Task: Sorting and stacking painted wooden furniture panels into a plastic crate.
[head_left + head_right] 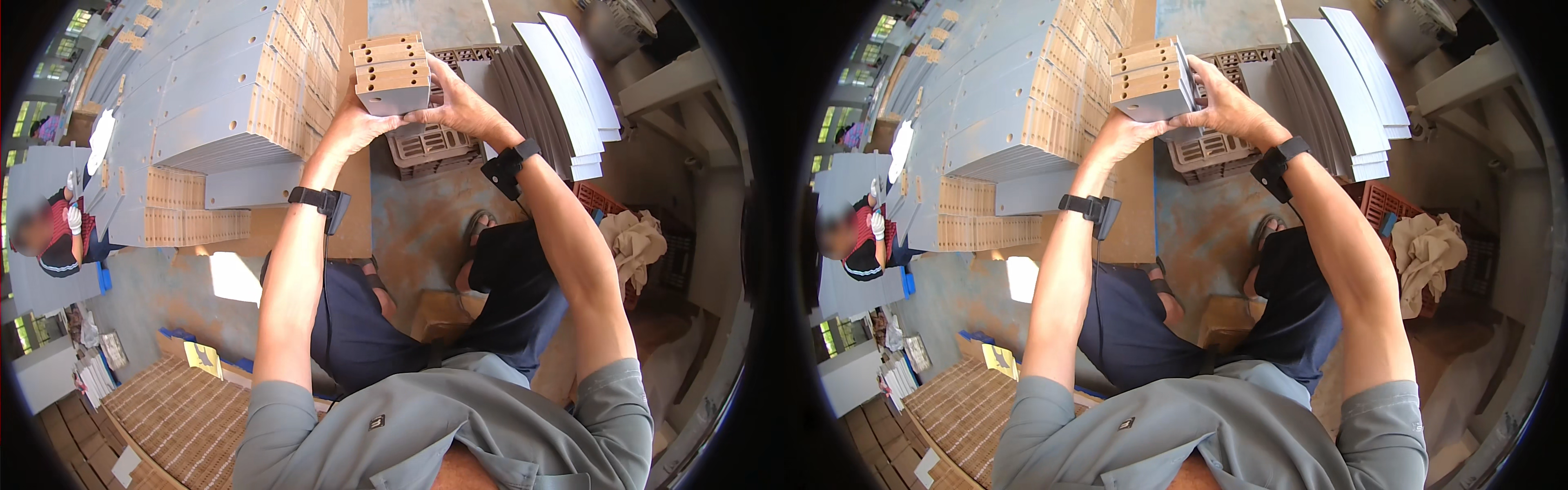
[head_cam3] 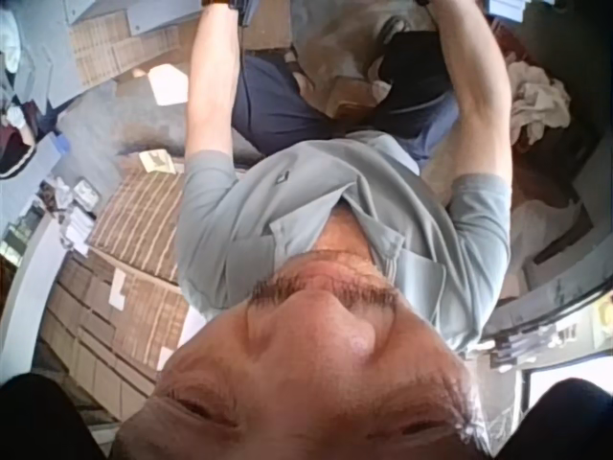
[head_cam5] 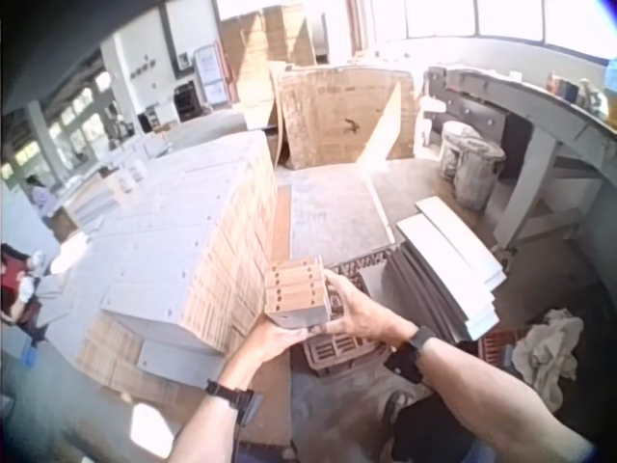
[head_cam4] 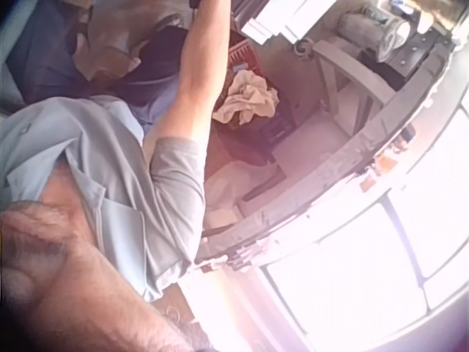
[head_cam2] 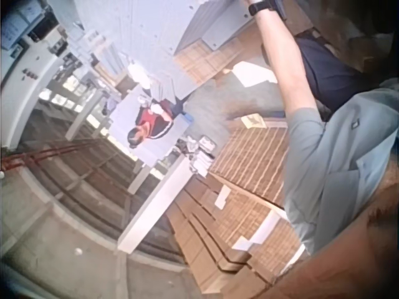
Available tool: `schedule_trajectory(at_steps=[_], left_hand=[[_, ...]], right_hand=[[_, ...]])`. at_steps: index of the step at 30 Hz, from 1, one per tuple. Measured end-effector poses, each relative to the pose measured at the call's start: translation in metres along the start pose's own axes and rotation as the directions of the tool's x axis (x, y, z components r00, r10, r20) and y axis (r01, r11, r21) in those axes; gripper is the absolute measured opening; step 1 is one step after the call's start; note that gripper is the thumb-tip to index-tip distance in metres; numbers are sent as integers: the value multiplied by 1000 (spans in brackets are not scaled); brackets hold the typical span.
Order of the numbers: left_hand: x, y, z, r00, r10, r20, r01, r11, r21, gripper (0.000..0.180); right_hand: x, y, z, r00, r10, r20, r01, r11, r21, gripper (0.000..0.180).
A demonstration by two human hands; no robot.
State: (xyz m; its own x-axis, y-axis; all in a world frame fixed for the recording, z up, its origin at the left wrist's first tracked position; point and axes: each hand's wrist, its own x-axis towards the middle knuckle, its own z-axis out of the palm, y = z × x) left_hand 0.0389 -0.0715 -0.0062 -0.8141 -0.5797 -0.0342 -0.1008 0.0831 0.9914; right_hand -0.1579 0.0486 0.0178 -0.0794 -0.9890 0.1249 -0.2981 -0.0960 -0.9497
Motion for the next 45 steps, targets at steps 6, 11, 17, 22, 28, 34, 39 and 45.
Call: schedule_trajectory(at_steps=[6, 11, 17, 22, 28, 34, 39, 45], left_hand=[[-7, -1, 18, 992, 123, -42, -121, 992, 41, 101], [-13, 22, 28, 965, 254, -71, -258, 965, -55, 81], [-11, 65, 39, 982, 23, -189, -149, 707, -691, 84], [8, 77, 56, 960, -36, -277, -238, 415, -878, 83], [13, 85, 84, 948, -80, -308, -288, 194, -938, 85], [9, 88, 96, 936, -127, -327, -309, 148, -940, 85], [15, 81, 96, 987, -39, -156, -151, 105, -983, 99], [-34, 100, 19, 911, -273, -310, 267, 962, -63, 52]], right_hand=[[-15, -5, -4, 993, 92, 69, -87, 993, -79, 112], [-16, -33, -26, 995, -12, 95, 30, 982, -186, 106], [-36, -74, -68, 967, 99, -237, -74, 991, 112, 92], [-58, -81, -76, 889, 105, -446, 87, 918, 388, 87], [-44, -89, -10, 814, 209, -542, 62, 896, 439, 100], [-23, -84, 29, 815, 209, -541, 184, 791, 584, 86], [1, -99, 10, 807, 118, -579, 268, 801, 536, 80], [-1, -86, -5, 861, -59, -504, 146, 980, 136, 90]])
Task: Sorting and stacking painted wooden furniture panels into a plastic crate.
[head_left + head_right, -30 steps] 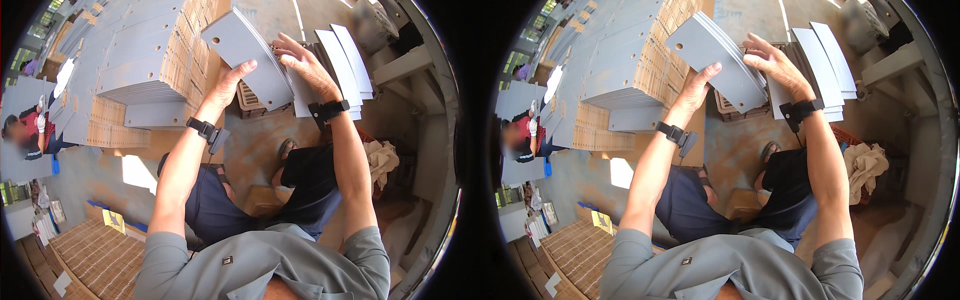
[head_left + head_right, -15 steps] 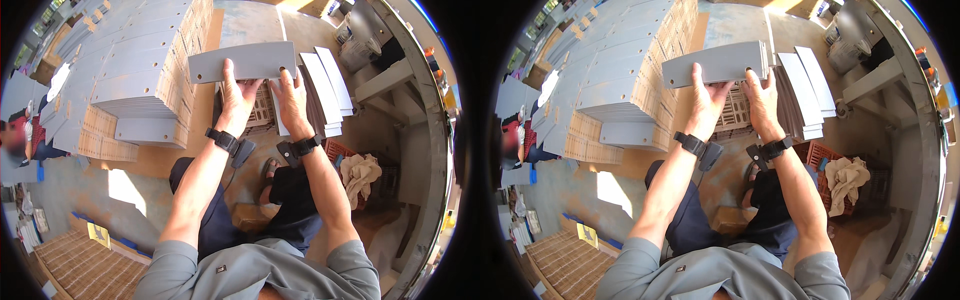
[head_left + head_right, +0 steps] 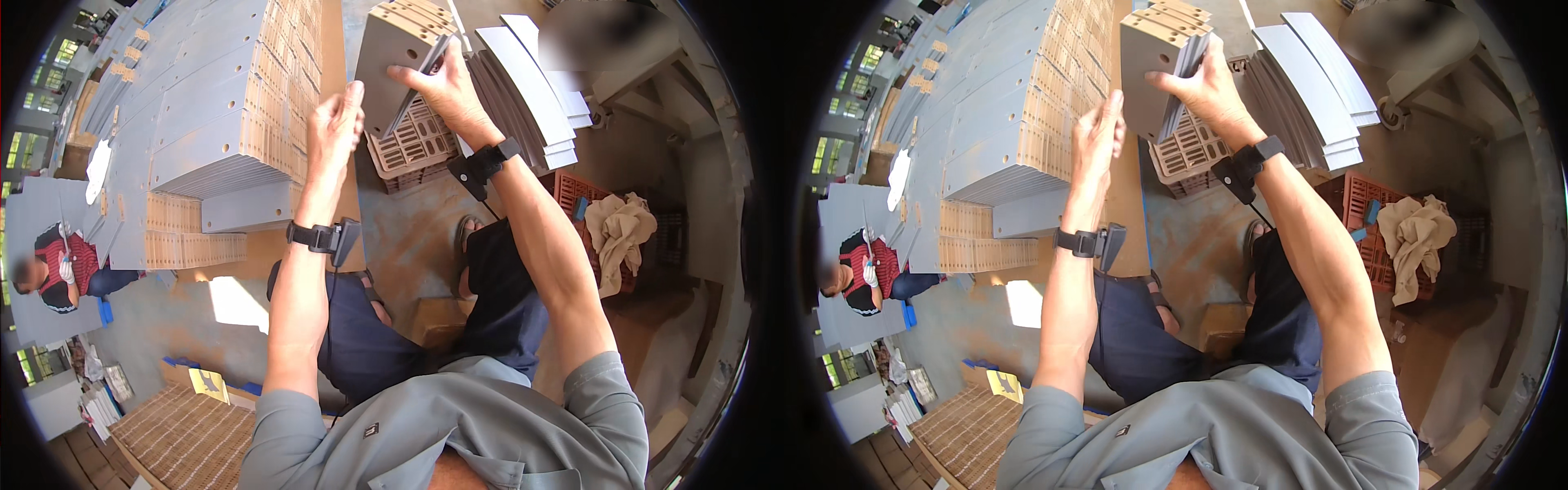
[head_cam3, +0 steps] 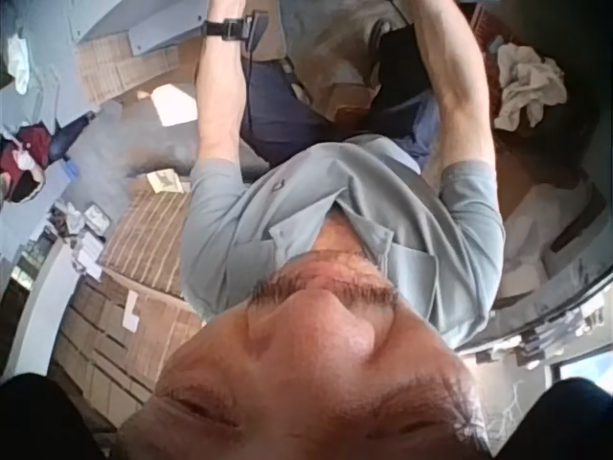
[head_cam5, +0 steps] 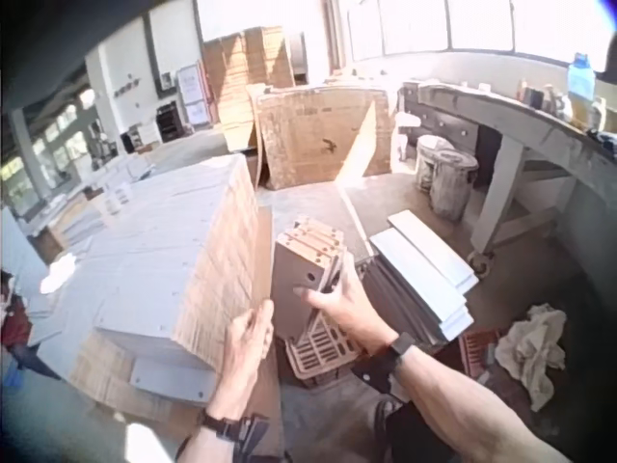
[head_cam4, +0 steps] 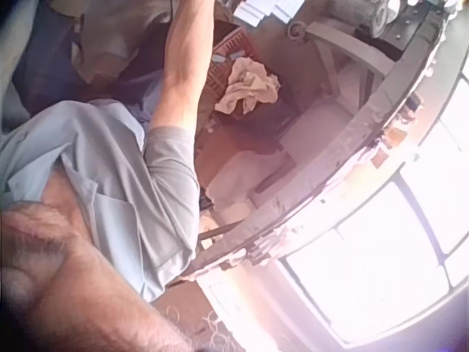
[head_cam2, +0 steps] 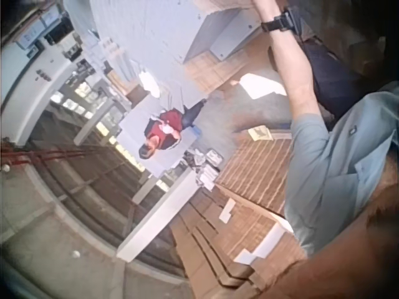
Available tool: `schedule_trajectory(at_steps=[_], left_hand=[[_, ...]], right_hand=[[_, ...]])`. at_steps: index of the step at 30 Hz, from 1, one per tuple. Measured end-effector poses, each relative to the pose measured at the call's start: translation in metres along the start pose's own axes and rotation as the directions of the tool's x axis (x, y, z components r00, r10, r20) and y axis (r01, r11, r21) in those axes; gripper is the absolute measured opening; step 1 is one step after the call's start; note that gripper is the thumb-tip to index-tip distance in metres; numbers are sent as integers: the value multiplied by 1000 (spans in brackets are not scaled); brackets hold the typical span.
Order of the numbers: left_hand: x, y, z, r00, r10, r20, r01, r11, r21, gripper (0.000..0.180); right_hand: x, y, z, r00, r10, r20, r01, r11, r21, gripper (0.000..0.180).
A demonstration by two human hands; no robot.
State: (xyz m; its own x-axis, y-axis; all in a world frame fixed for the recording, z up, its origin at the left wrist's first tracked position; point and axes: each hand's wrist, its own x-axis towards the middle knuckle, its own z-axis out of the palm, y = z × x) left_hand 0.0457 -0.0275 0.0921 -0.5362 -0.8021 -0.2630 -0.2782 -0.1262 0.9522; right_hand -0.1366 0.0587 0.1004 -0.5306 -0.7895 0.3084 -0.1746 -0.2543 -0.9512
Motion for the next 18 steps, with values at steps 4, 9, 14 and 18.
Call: schedule_trajectory(at_steps=[4, 9, 14, 18], left_hand=[[37, -24, -12, 874, 475, -102, -474, 880, 36, 113], [47, -32, -5, 851, 459, 255, -455, 887, -77, 116], [57, -60, 8, 854, 458, 246, -464, 885, -38, 104], [53, -42, -4, 834, 515, 196, -535, 843, 63, 96]], right_hand=[[9, 29, -1, 985, -124, 123, 148, 965, -215, 103], [4, 42, 7, 952, -128, 279, 195, 954, -228, 108], [-2, 66, 6, 948, -15, 319, 115, 947, -298, 105], [5, 46, 4, 941, -58, 334, 169, 935, -313, 105]])
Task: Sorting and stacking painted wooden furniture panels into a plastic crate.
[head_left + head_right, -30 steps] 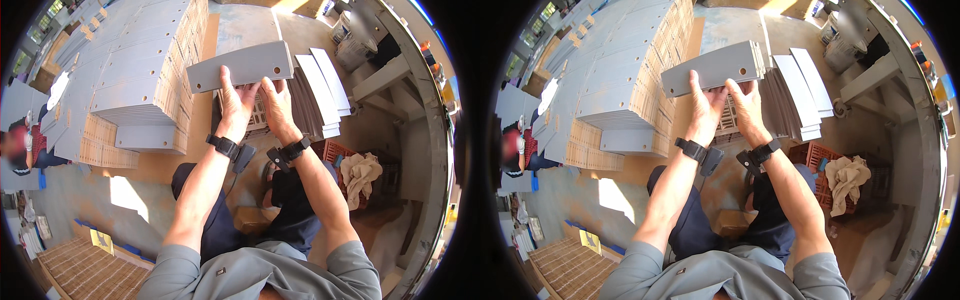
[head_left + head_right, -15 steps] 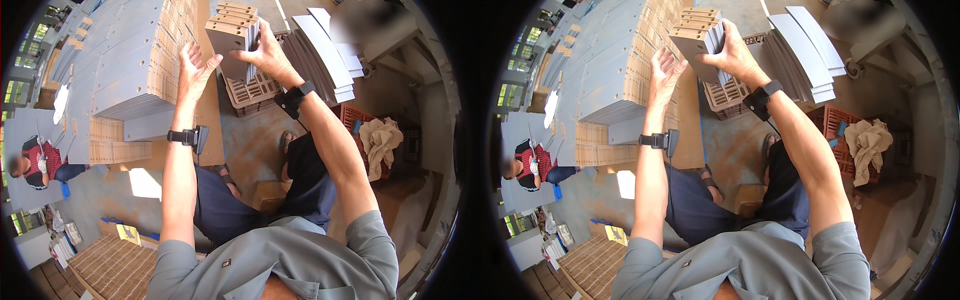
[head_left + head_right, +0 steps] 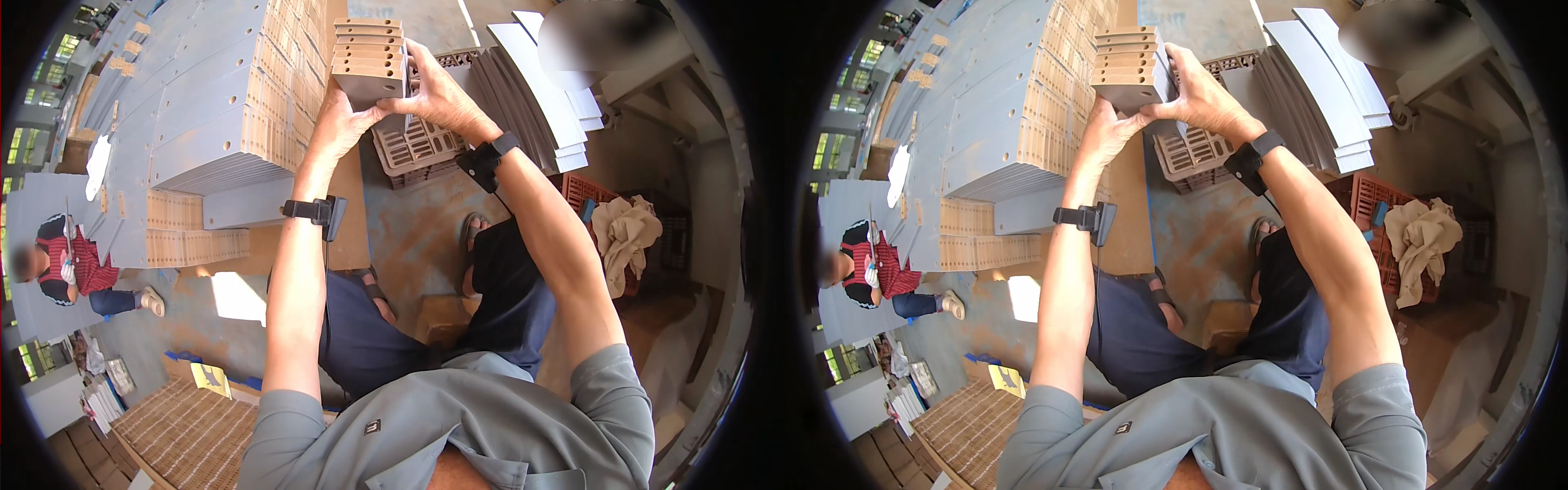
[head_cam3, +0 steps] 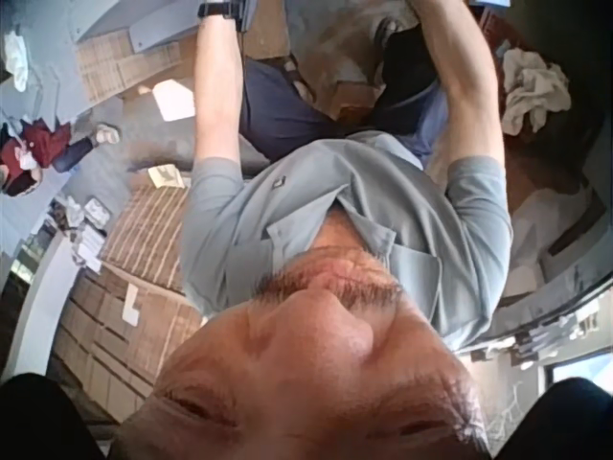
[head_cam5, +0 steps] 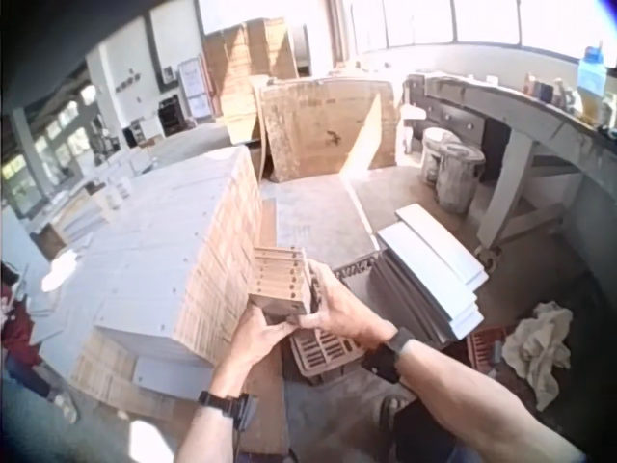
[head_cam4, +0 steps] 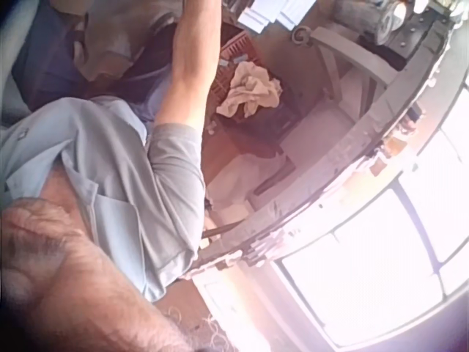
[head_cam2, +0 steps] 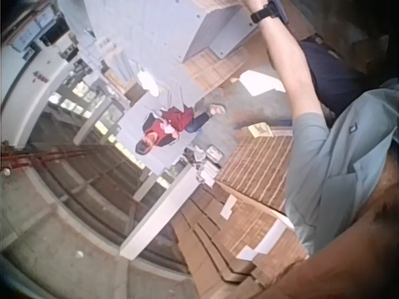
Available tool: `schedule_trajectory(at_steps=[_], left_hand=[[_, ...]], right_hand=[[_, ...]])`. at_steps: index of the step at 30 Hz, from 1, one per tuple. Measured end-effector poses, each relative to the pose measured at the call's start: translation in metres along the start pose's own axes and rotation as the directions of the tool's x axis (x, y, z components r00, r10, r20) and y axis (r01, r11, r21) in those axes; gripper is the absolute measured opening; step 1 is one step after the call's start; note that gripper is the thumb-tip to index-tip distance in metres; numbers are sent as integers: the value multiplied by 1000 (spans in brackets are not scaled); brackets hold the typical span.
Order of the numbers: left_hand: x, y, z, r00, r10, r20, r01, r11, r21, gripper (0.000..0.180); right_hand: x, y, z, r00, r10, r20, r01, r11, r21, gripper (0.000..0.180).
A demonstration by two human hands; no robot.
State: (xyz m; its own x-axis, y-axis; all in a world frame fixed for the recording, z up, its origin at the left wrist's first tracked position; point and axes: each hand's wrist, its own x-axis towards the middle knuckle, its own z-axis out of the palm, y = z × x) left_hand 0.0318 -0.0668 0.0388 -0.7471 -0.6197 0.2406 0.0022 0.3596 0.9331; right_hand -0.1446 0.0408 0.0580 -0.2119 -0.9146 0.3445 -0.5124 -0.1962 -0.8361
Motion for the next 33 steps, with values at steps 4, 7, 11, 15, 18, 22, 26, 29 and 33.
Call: schedule_trajectory(at_steps=[4, 7, 11, 15, 18, 22, 26, 29, 33], left_hand=[[10, 2, -2, 999, 21, 42, -26, 991, 131, 96], [7, -17, 17, 999, 0, 47, -6, 990, 142, 95], [8, -15, 9, 999, -5, -35, 8, 997, 74, 97], [7, -8, -4, 1000, 20, 5, -20, 996, -86, 86], [2, -29, 38, 1000, -16, 7, 15, 995, 96, 116], [-18, -26, 24, 998, -64, -23, 65, 998, 7, 113], [-17, -16, 9, 979, -189, 82, 205, 935, -288, 106], [-22, -11, 21, 957, -260, 131, 291, 841, -457, 104], [-32, -28, 39, 857, -494, 150, 486, 674, -556, 109]], right_hand=[[0, 12, -5, 993, -111, -30, 110, 993, -38, 106], [-8, 31, -3, 991, 71, 117, -91, 981, 174, 100], [5, 27, 6, 993, 65, 95, -75, 992, 104, 99], [-2, -2, 2, 995, 27, 98, -56, 950, 306, 86], [-27, 41, -12, 989, 2, 148, -28, 985, 173, 84], [-25, 10, 9, 989, 136, 60, -143, 980, 134, 70], [-12, -18, 11, 938, 325, 121, -346, 844, 411, 68], [-5, 10, 9, 781, 561, 274, -609, 591, 529, 73], [-7, 37, 26, 668, 659, 345, -719, 455, 525, 74]])
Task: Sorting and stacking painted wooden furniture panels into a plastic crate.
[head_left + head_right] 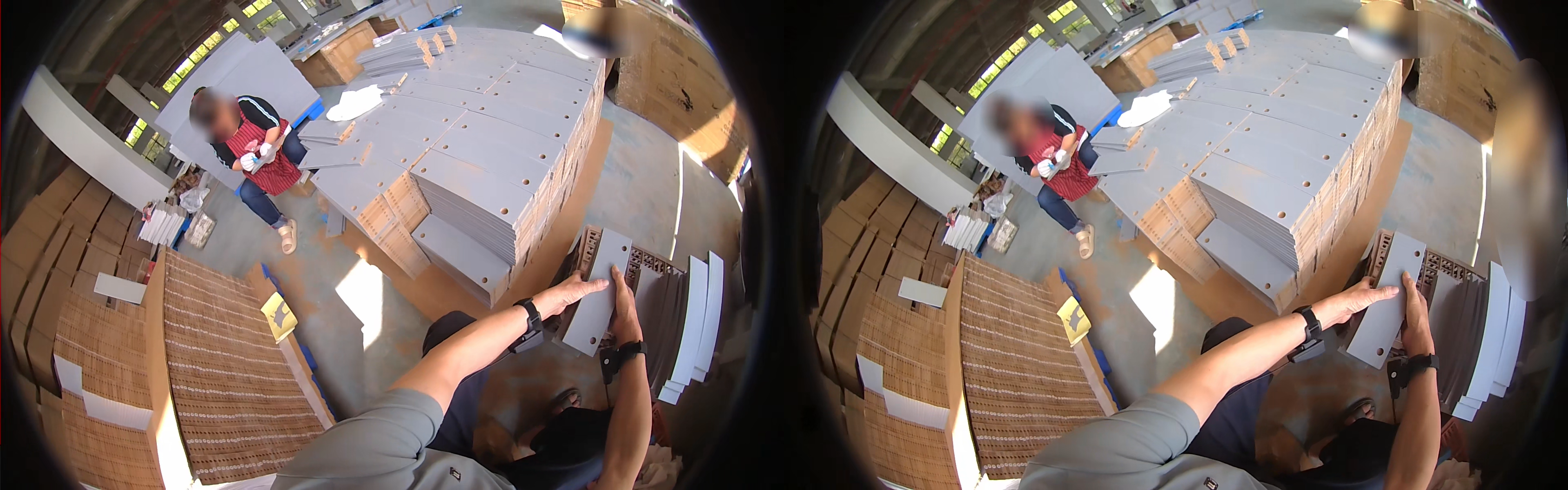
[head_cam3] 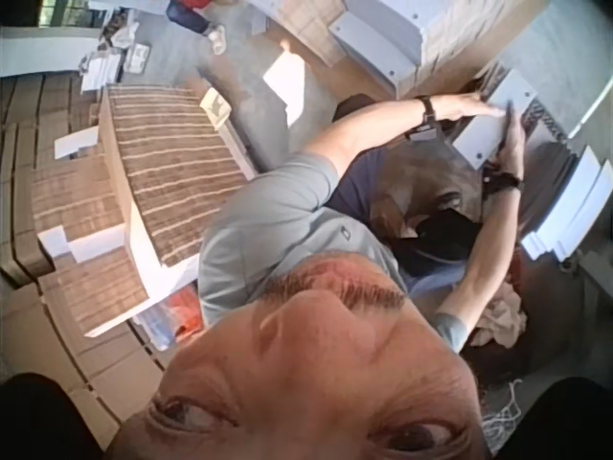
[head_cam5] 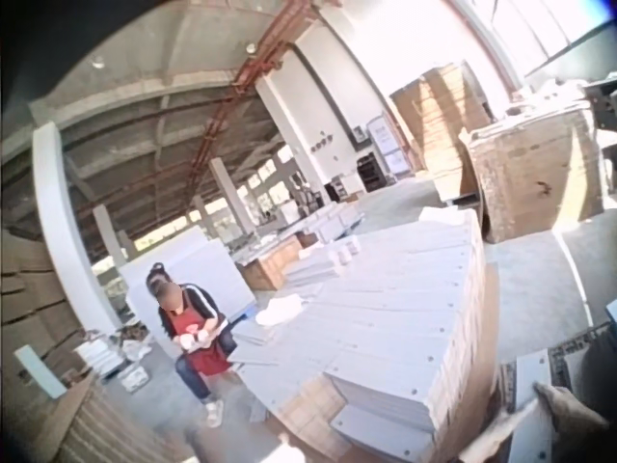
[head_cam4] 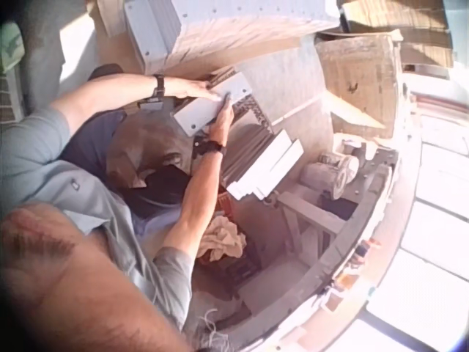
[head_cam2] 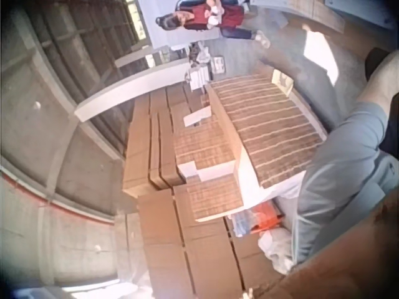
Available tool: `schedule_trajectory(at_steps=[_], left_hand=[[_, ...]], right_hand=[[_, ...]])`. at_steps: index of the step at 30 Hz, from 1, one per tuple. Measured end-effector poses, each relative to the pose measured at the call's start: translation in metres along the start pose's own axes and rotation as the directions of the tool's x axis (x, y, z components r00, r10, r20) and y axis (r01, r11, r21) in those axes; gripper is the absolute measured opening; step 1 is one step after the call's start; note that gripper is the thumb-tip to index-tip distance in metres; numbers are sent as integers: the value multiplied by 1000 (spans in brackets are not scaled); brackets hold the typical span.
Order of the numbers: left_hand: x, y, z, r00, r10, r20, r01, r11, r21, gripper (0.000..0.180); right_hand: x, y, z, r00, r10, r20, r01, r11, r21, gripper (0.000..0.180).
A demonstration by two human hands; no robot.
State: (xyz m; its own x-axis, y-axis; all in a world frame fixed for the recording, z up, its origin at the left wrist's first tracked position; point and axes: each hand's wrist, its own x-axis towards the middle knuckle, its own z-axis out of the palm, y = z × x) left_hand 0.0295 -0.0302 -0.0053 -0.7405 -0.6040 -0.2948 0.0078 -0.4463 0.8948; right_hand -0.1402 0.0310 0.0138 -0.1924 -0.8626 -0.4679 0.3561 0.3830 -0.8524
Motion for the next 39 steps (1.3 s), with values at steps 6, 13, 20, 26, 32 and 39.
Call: schedule_trajectory(at_steps=[6, 13, 20, 26, 32, 39], left_hand=[[9, -33, -9, 994, -97, -42, 95, 994, -58, 130], [23, -63, 17, 941, -149, -305, 302, 779, 549, 121], [12, -60, -29, 890, 229, -393, 122, 713, 691, 95], [10, -46, 24, 921, 203, -332, 206, 470, 858, 97], [-12, -36, 52, 916, 195, -350, 253, 395, 883, 125], [-9, -40, 45, 904, 199, -380, 258, 455, 852, 123]], right_hand=[[11, 25, -1, 999, 26, -41, -30, 993, -115, 64], [35, 94, -60, 981, -186, -56, 158, 932, -328, 49], [18, 46, 8, 927, -367, -75, 186, 625, -758, 37], [8, 58, -31, 927, -344, -150, 74, 560, -825, 39], [-1, 54, -28, 942, -324, -89, 122, 578, -806, 36], [-11, 44, -21, 957, -290, -21, 188, 674, -715, 40]])
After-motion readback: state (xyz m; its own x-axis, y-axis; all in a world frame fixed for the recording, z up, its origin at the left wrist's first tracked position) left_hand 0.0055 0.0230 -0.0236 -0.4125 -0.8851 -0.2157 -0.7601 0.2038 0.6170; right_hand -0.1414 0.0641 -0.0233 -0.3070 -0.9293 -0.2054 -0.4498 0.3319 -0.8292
